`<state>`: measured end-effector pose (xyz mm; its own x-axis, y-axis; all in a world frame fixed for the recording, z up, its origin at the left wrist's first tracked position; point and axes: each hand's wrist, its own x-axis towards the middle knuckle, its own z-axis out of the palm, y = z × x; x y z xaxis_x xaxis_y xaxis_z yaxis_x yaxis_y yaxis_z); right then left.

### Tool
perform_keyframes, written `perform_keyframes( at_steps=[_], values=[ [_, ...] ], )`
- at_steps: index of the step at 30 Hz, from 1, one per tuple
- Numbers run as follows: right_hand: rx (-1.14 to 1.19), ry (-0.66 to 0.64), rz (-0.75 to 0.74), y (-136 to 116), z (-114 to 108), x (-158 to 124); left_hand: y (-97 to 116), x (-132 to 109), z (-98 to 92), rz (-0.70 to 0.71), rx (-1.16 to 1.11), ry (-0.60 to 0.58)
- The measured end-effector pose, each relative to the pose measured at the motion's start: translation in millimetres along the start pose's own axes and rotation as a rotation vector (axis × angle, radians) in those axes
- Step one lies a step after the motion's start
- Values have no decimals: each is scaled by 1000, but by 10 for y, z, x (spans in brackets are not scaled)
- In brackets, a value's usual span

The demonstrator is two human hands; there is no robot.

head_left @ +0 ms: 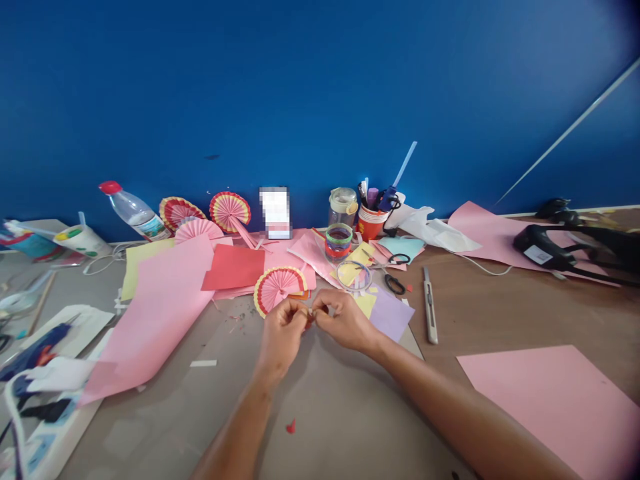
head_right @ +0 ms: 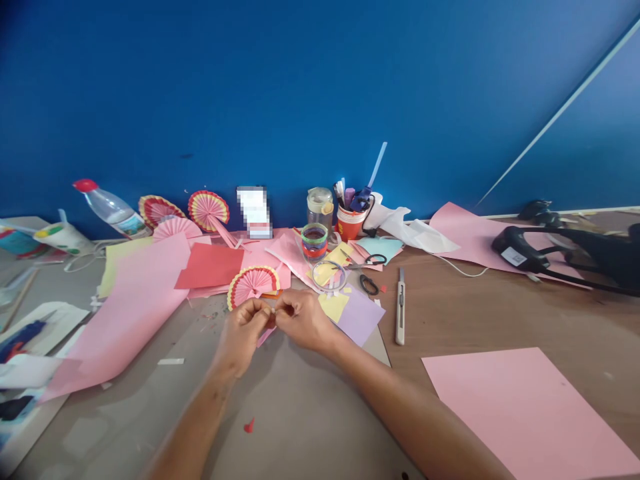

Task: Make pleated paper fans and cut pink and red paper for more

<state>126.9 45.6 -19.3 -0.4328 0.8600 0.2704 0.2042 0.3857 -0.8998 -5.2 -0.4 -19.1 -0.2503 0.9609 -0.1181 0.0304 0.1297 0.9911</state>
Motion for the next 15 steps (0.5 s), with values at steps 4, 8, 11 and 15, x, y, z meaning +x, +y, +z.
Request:
perform_keyframes(
  at_steps=[4,8,11,15],
  values=[
    [105,-32,106,11,-48,10,35,21,-17,-94,-179,6],
    [104,15,128,13,-47,8,57,17,-22,-34,-125,-11],
    [72,29,82,-12,-20,-6,66,3,-12,49,6,32],
    [-28,42,-25,-62,-2,-19,0,2,-8,163,155,76]
  ],
)
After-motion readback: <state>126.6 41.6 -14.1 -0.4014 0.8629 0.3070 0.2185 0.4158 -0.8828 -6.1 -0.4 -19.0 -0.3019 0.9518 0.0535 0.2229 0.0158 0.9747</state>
